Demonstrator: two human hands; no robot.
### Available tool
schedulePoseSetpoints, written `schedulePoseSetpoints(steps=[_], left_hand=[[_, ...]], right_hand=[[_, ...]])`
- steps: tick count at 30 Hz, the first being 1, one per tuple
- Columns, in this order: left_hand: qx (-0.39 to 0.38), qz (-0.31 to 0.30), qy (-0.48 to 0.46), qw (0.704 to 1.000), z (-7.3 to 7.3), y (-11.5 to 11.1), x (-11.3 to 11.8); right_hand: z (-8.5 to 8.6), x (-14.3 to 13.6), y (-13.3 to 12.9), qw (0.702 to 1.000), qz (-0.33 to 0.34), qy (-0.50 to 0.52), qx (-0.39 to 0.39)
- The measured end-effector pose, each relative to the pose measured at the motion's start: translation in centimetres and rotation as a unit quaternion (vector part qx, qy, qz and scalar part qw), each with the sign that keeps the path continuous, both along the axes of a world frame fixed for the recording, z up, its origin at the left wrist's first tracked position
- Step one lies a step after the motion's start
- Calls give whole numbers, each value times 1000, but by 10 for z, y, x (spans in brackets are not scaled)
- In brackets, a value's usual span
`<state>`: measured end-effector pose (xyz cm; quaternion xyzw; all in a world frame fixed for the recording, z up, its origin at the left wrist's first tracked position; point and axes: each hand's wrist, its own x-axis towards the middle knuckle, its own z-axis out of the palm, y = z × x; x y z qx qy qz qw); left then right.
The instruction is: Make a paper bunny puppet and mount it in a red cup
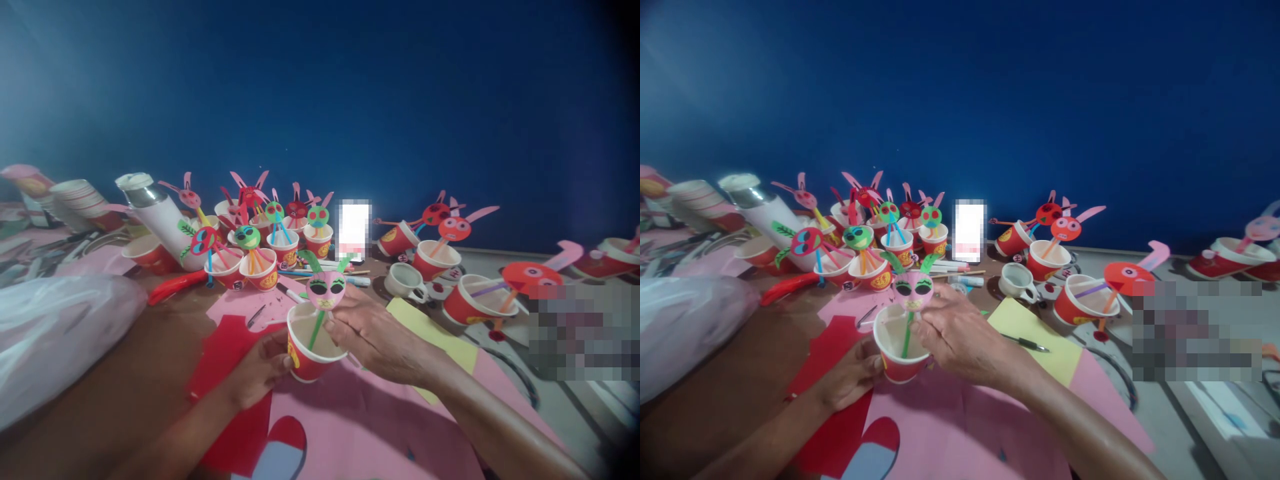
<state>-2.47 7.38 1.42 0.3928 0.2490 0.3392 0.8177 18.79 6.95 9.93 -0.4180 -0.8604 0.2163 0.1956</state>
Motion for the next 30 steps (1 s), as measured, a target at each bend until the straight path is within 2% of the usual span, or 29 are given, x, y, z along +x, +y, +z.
schedulePoseSetpoints(steps=[11,17,23,26,30], left_hand=[[5,7,4,1000,-1,0,-2],[5,21,0,1000,-2,1,-3],[15,53,-8,998,-1,4,-7],[20,75,-12,997,-2,7,-11],[27,105,-21,994,-1,9,-12]], right_hand=[[1,1,1,998,3,29,57],[2,2,-1,990,-48,129,28],[-3,5,2,956,-130,261,8],[-8,6,4,954,-148,261,-20],[-21,0,4,962,-141,221,-78]])
